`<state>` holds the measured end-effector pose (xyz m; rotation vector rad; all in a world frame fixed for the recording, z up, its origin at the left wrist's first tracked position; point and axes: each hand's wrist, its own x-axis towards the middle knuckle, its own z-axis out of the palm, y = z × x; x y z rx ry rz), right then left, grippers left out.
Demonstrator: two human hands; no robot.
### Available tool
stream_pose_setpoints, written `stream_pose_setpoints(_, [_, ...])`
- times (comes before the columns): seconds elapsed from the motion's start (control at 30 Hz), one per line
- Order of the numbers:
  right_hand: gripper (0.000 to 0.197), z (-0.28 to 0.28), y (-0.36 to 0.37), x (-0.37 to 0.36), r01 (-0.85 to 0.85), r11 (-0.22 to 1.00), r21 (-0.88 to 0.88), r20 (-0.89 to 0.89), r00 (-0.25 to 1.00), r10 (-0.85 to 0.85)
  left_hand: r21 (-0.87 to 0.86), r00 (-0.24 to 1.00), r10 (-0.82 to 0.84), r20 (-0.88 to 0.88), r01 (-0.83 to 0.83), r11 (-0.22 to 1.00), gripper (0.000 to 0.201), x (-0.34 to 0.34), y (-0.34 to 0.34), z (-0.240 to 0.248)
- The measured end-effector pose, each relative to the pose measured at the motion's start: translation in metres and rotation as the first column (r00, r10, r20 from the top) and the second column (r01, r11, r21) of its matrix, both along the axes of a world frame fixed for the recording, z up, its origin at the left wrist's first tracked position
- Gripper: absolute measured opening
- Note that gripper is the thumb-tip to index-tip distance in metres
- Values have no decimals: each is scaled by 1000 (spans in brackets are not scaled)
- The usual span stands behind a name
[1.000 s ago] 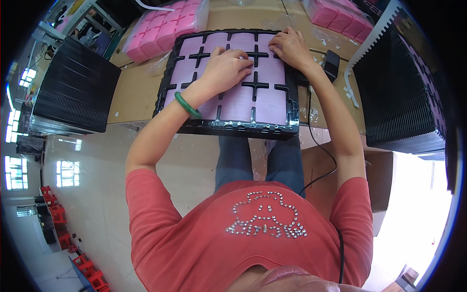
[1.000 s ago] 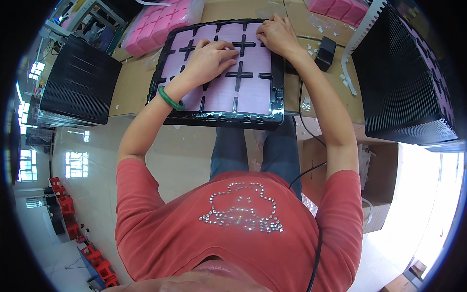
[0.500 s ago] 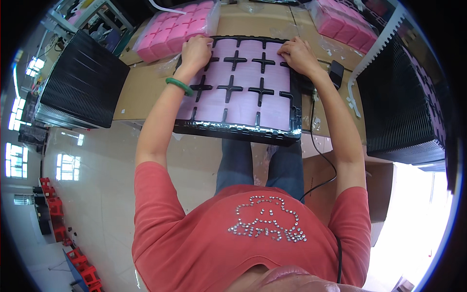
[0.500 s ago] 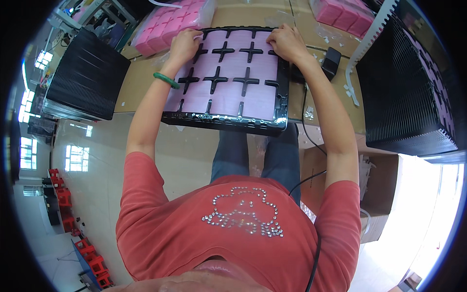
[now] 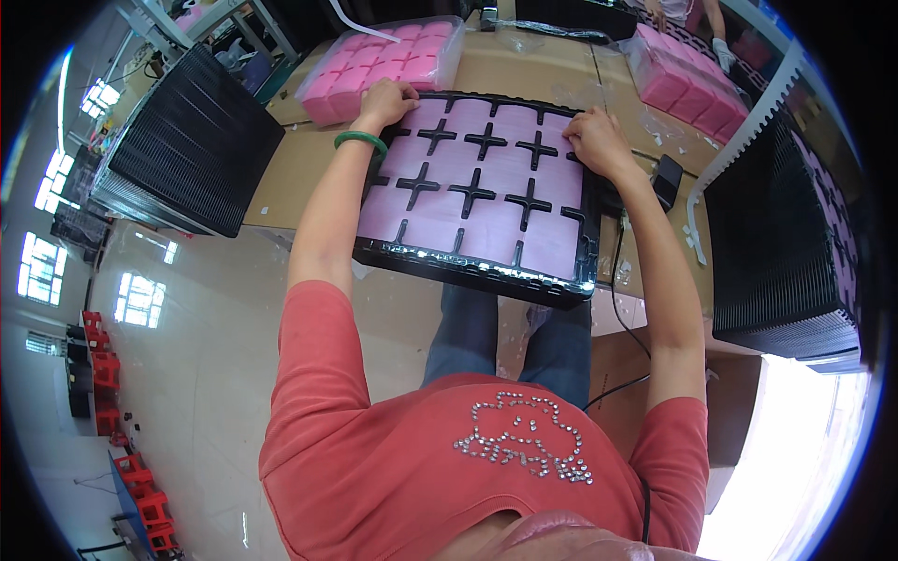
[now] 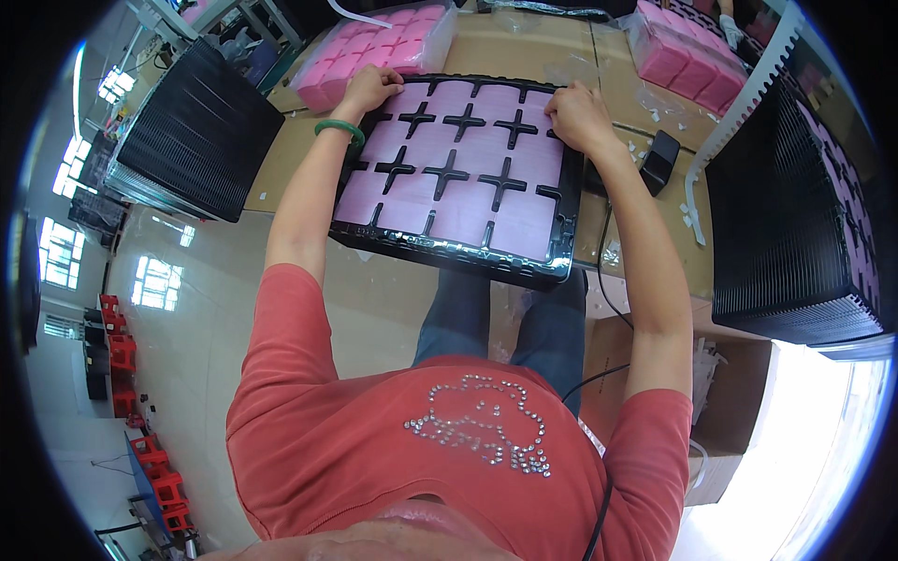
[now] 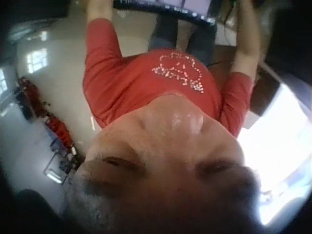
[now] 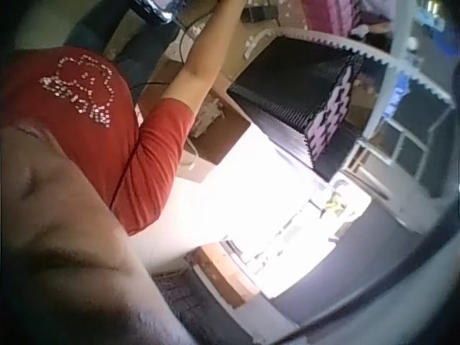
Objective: Assemble a light panel by attaching adhesive strips, placing a foam grid, and applying a pink diffusion sheet into a plastic tray.
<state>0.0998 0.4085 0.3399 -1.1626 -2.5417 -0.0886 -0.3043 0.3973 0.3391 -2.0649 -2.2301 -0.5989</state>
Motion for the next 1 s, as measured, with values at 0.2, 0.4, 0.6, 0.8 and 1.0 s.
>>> stream_pose_setpoints(0.2, [19, 0, 0, -4, -25, 999, 30, -66, 997, 27, -69, 995, 13, -103, -20, 997, 20, -9, 6, 3])
stream_pose_setpoints(0.4, [19, 9, -1, -3, -9, 1000, 15, -55, 998, 10, 75, 996, -90, 28, 88, 993, 21, -12, -5, 7])
stream_pose_setpoints(0.6, [20, 4, -2, -4, -7, 1000, 6, -42, 999, 7, 87, 990, -108, 91, 100, 991, 21, 0, -13, 1])
stream_pose_setpoints(0.8, [20, 2, -3, -5, -10, 1000, 7, -60, 998, 10, 228, 955, -116, -274, 181, 957, 27, 8, -15, 0])
stream_pose_setpoints(1.0, [20, -2, -2, 1, 1, 1000, 6, -57, 998, -1, 236, 951, -127, -283, 198, 951, 21, 28, -25, 9])
